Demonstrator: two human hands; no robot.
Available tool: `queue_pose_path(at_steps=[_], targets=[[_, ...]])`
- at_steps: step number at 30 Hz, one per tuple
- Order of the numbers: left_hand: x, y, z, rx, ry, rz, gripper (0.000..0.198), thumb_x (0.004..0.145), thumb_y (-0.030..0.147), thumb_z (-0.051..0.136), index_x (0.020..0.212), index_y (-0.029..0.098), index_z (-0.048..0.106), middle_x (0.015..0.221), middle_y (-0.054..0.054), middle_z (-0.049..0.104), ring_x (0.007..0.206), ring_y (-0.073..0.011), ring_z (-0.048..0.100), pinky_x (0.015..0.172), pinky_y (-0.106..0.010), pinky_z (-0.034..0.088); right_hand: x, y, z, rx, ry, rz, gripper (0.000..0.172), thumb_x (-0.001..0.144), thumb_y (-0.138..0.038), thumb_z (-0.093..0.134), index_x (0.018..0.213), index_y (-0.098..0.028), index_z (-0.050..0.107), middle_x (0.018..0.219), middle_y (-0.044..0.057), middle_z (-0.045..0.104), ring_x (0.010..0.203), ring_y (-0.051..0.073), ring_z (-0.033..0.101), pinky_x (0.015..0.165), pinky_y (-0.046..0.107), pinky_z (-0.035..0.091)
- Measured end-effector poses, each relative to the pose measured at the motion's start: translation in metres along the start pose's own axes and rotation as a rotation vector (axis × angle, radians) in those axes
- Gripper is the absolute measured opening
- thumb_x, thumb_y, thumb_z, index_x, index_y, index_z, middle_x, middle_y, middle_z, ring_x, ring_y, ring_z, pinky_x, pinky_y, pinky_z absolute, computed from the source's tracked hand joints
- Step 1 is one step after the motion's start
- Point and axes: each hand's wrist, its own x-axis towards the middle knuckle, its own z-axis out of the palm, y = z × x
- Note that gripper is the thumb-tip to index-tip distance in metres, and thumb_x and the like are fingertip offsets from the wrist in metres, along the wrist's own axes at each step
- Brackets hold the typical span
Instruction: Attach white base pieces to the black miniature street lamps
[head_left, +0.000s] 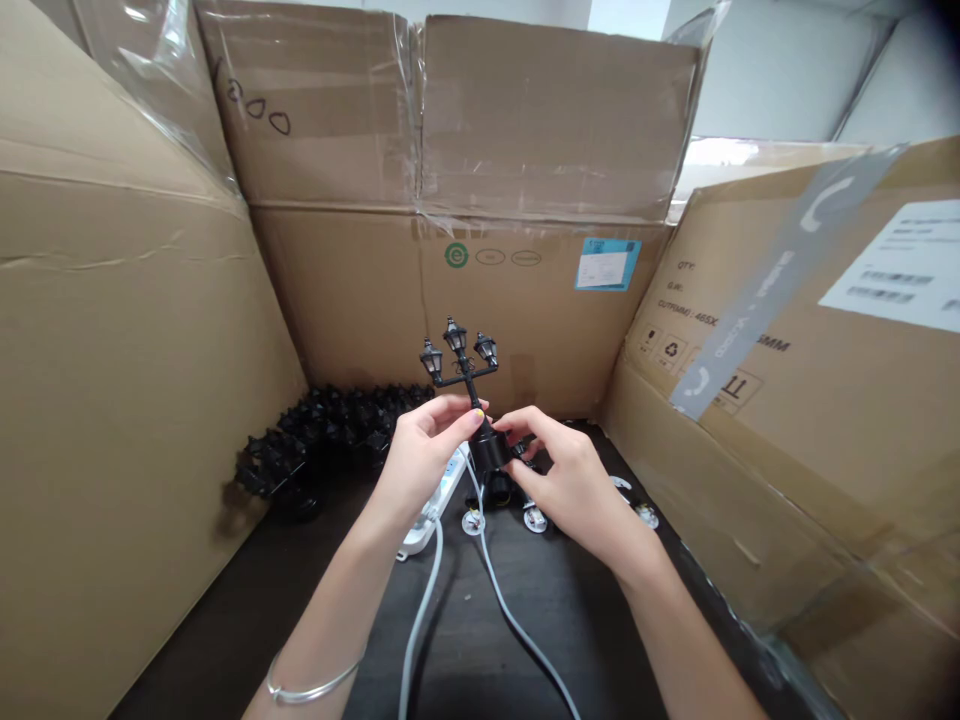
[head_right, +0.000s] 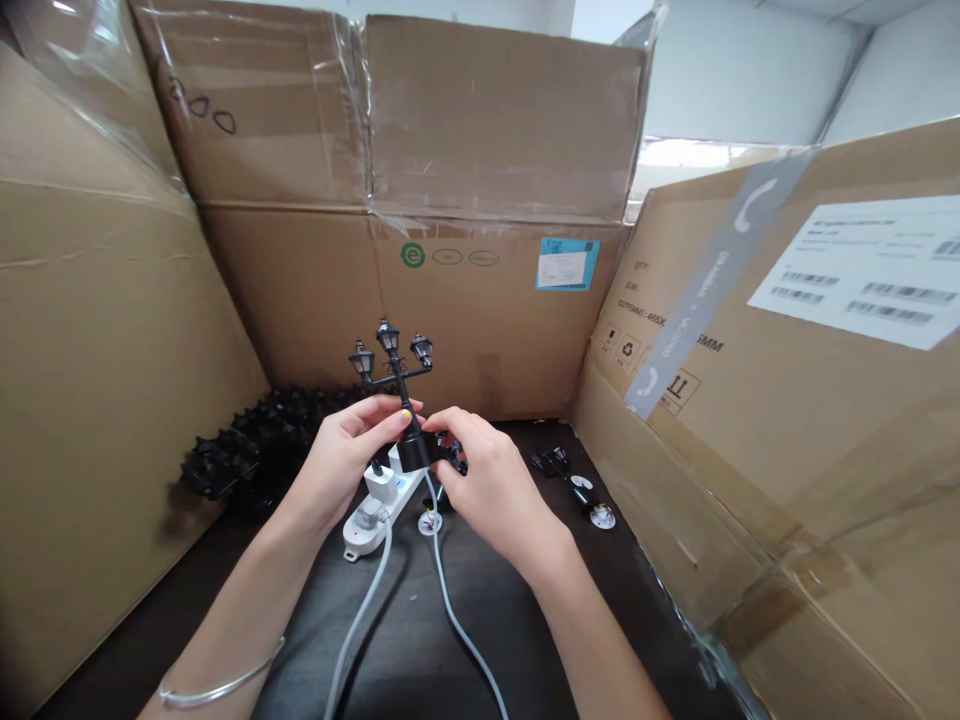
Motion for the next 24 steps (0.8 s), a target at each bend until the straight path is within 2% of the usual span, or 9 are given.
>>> queue_pose_path(at_steps=[2,4,7,9,12,15,18,20,24], targets=[[0.001,0.003,-0.006,0.036,0.071,0.074,0.027,0.068,0.033,0.072,0.087,0.014,0.069,0.091,-0.007,0.071,0.084,-0.0186,0.066,0.078,-0.028,0.050,-0.001,0.000,-0.001,0.022,-0.005,-0.003,0.037,0.076,-0.007,0.055,0.109,-0.024,0.054,0.105,0.001,0.062,0.083,0.014,0.058,0.074,0.028,0.049],[0.002,0.009,-0.019,0.100,0.197,0.185,0.026,0.069,0.032,0.072,0.088,0.015,0.069,0.090,-0.006,0.071,0.084,-0.0171,0.065,0.080,-0.027,0.050,-0.001,0.000,-0.003,0.045,0.005,0.001,0.042,0.077,-0.009,0.057,0.115,-0.024,0.051,0.110,0.003,0.060,0.086,0.015,0.057,0.076,0.031,0.049],[-0.001,0.020,-0.050,0.242,0.447,0.363,0.025,0.068,0.031,0.072,0.089,0.017,0.070,0.086,-0.004,0.072,0.081,-0.0155,0.065,0.080,-0.026,0.050,-0.003,-0.002,-0.009,0.069,0.023,0.005,0.042,0.079,-0.011,0.056,0.118,-0.024,0.050,0.112,0.005,0.059,0.089,0.016,0.057,0.075,0.032,0.051],[-0.007,0.020,-0.075,0.413,0.521,0.392,0.027,0.070,0.035,0.070,0.092,0.018,0.071,0.090,-0.004,0.071,0.084,-0.0172,0.065,0.081,-0.027,0.049,-0.005,-0.004,-0.015,0.065,0.030,0.007,0.039,0.079,-0.011,0.057,0.116,-0.024,0.052,0.111,0.005,0.059,0.088,0.016,0.057,0.072,0.031,0.051],[-0.020,-0.001,-0.110,0.714,0.653,0.261,0.037,0.071,0.042,0.066,0.098,0.018,0.070,0.094,-0.007,0.071,0.085,-0.0218,0.065,0.079,-0.031,0.049,-0.007,-0.008,-0.021,0.034,0.040,0.001,0.034,0.079,-0.013,0.058,0.111,-0.023,0.055,0.103,0.004,0.061,0.082,0.016,0.059,0.071,0.030,0.051],[-0.036,-0.040,-0.137,1.054,0.780,0.051,0.033,0.074,0.041,0.063,0.097,0.019,0.071,0.093,-0.006,0.072,0.085,-0.0225,0.066,0.079,-0.031,0.048,-0.010,-0.013,-0.024,0.006,0.041,-0.023,0.030,0.081,-0.015,0.059,0.110,-0.022,0.056,0.098,0.003,0.062,0.079,0.015,0.059,0.073,0.031,0.050],[-0.049,-0.072,-0.153,1.150,0.895,-0.055,0.033,0.075,0.035,0.060,0.098,0.014,0.072,0.090,-0.011,0.072,0.082,-0.0259,0.067,0.077,-0.033,0.048,-0.012,-0.017,-0.025,0.002,0.019,-0.031,0.027,0.082,-0.016,0.058,0.108,-0.022,0.057,0.097,0.002,0.062,0.078,0.014,0.059,0.075,0.030,0.049],[-0.054,-0.084,-0.157,1.187,0.893,-0.108,0.035,0.075,0.037,0.060,0.098,0.013,0.072,0.090,-0.012,0.072,0.083,-0.0266,0.067,0.076,-0.032,0.048,-0.012,-0.017,-0.025,0.002,0.014,-0.028,0.025,0.083,-0.017,0.058,0.107,-0.022,0.057,0.097,0.001,0.063,0.079,0.013,0.059,0.074,0.029,0.049],[-0.056,-0.094,-0.160,1.249,0.819,-0.209,0.033,0.076,0.037,0.060,0.099,0.018,0.072,0.086,-0.010,0.073,0.081,-0.0257,0.067,0.071,-0.030,0.048,-0.012,-0.016,-0.027,-0.010,0.019,-0.023,0.021,0.083,-0.019,0.058,0.104,-0.023,0.057,0.099,0.000,0.063,0.078,0.012,0.058,0.074,0.027,0.047]])
